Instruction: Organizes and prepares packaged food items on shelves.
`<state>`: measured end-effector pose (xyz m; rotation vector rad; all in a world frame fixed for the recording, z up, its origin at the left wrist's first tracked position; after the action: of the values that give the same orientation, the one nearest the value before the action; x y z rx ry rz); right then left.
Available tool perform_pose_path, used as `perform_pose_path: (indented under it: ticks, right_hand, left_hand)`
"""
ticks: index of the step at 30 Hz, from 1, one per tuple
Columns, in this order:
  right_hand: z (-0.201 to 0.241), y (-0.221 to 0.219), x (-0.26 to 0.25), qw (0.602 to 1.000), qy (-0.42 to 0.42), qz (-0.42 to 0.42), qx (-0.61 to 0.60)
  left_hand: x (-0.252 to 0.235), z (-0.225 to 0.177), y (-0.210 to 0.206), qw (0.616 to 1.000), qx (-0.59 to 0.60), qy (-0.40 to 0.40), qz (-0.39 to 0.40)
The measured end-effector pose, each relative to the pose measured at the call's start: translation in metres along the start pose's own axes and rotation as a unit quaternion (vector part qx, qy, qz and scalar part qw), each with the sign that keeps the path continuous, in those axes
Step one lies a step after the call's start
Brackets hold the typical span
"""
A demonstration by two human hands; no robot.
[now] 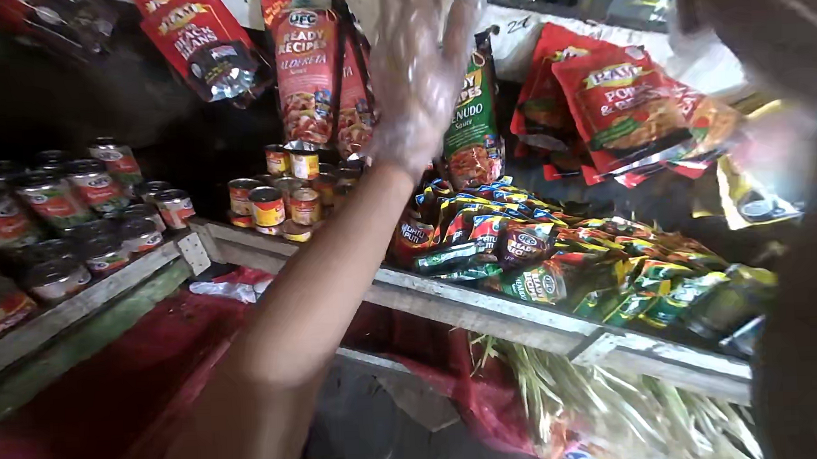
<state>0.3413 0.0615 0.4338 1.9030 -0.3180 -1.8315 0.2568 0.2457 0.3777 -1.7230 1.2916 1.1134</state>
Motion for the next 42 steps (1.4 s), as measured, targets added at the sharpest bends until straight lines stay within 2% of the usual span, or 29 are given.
perform_pose_path:
  ticks: [1,2,3,4,5,6,7,10,12,15,19,20,22,24,25,27,28,29,32,33,35,37,39,40,42]
  right_hand:
    - [0.005,0.003,0.019,0.999,-0.013,0.028,-0.036]
    - [0.009,0.002,0.04,0.997,-0.019,0.062,-0.046]
    - [0.012,-0.003,0.064,0.994,-0.016,0.098,-0.044]
    - [0.011,-0.011,0.089,0.99,-0.009,0.136,-0.031]
    - [0.003,-0.019,0.113,0.984,-0.022,0.177,0.0]
    - [-0.009,-0.029,0.134,0.975,-0.05,0.214,0.04]
    - [-0.025,-0.037,0.152,0.965,-0.077,0.243,0.066]
    - [-0.071,-0.054,0.194,0.925,-0.21,0.311,0.061]
    - [-0.094,-0.06,0.219,0.894,-0.281,0.348,0.035]
    - [-0.109,-0.068,0.251,0.869,-0.329,0.37,0.002]
    - [-0.112,-0.078,0.279,0.847,-0.389,0.359,-0.057]
    - [-0.113,-0.084,0.287,0.832,-0.424,0.348,-0.084]
    - [-0.115,-0.099,0.305,0.793,-0.504,0.286,-0.19]
    - [-0.105,-0.12,0.32,0.721,-0.54,0.22,-0.375]
    - [-0.094,-0.131,0.326,0.663,-0.52,0.224,-0.489]
    - [-0.064,-0.147,0.321,0.527,-0.459,0.24,-0.674]
    - [-0.051,-0.151,0.314,0.484,-0.433,0.244,-0.72]
    - [-0.041,-0.153,0.306,0.471,-0.42,0.238,-0.738]
    - [-0.019,-0.153,0.28,0.544,-0.426,0.176,-0.702]
    - [-0.017,-0.152,0.276,0.565,-0.443,0.143,-0.682]
    - [-0.017,-0.144,0.271,0.632,-0.441,0.088,-0.63]
    - [-0.022,-0.136,0.271,0.702,-0.414,0.059,-0.576]
    - [-0.026,-0.133,0.271,0.745,-0.395,0.053,-0.535]
    - [-0.026,-0.132,0.27,0.757,-0.395,0.058,-0.518]
    - [-0.024,-0.132,0.266,0.773,-0.397,0.065,-0.491]
  left_hand:
    - [0.032,-0.01,0.011,0.995,0.057,-0.068,-0.036]
    - [0.072,-0.018,0.011,0.982,0.116,-0.145,-0.028]
    - [0.114,-0.021,0.0,0.967,0.156,-0.199,0.035]
    - [0.154,-0.016,-0.022,0.955,0.145,-0.215,0.147]
    - [0.187,-0.003,-0.051,0.935,0.093,-0.182,0.289]
    - [0.212,0.02,-0.082,0.901,0.033,-0.108,0.419]
    - [0.233,0.045,-0.106,0.864,-0.02,-0.041,0.502]
    - [0.279,0.082,-0.13,0.759,-0.122,0.06,0.637]
    - [0.296,0.083,-0.126,0.724,-0.16,0.056,0.668]
    - [0.303,0.081,-0.124,0.757,-0.14,0.01,0.639]
    - [0.275,0.076,-0.108,0.862,-0.047,-0.036,0.503]
    - [0.262,0.062,-0.089,0.886,-0.034,-0.069,0.458]
    - [0.239,0.029,-0.048,0.931,0.017,-0.196,0.308]
    - [0.227,0.003,-0.006,0.937,0.079,-0.298,0.167]
    - [0.223,-0.008,0.013,0.931,0.092,-0.33,0.128]
    - [0.218,-0.02,0.04,0.923,0.1,-0.361,0.088]
    - [0.218,-0.025,0.049,0.917,0.103,-0.376,0.082]
    - [0.22,-0.03,0.057,0.909,0.102,-0.396,0.08]
    - [0.232,-0.04,0.077,0.889,0.09,-0.439,0.09]
    - [0.234,-0.038,0.081,0.89,0.09,-0.438,0.09]
    - [0.229,-0.024,0.088,0.911,0.081,-0.394,0.089]
    - [0.216,0.004,0.091,0.955,0.075,-0.276,0.076]
    - [0.196,0.024,0.084,0.983,0.05,-0.132,0.12]
    - [0.187,0.025,0.076,0.981,0.046,-0.078,0.173]
    - [0.181,0.013,0.059,0.949,0.052,0.022,0.309]
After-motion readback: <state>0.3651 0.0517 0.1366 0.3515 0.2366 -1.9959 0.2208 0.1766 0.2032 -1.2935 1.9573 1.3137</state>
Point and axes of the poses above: each hand's wrist, its own x-axis away from the middle knuckle, its own y-axis out of the back of the hand, z = x × y, the point moved 8 cm from there along -x, towards the middle knuckle, and after that the axes turned 7 degrees about -z, right-handed, at the moved point
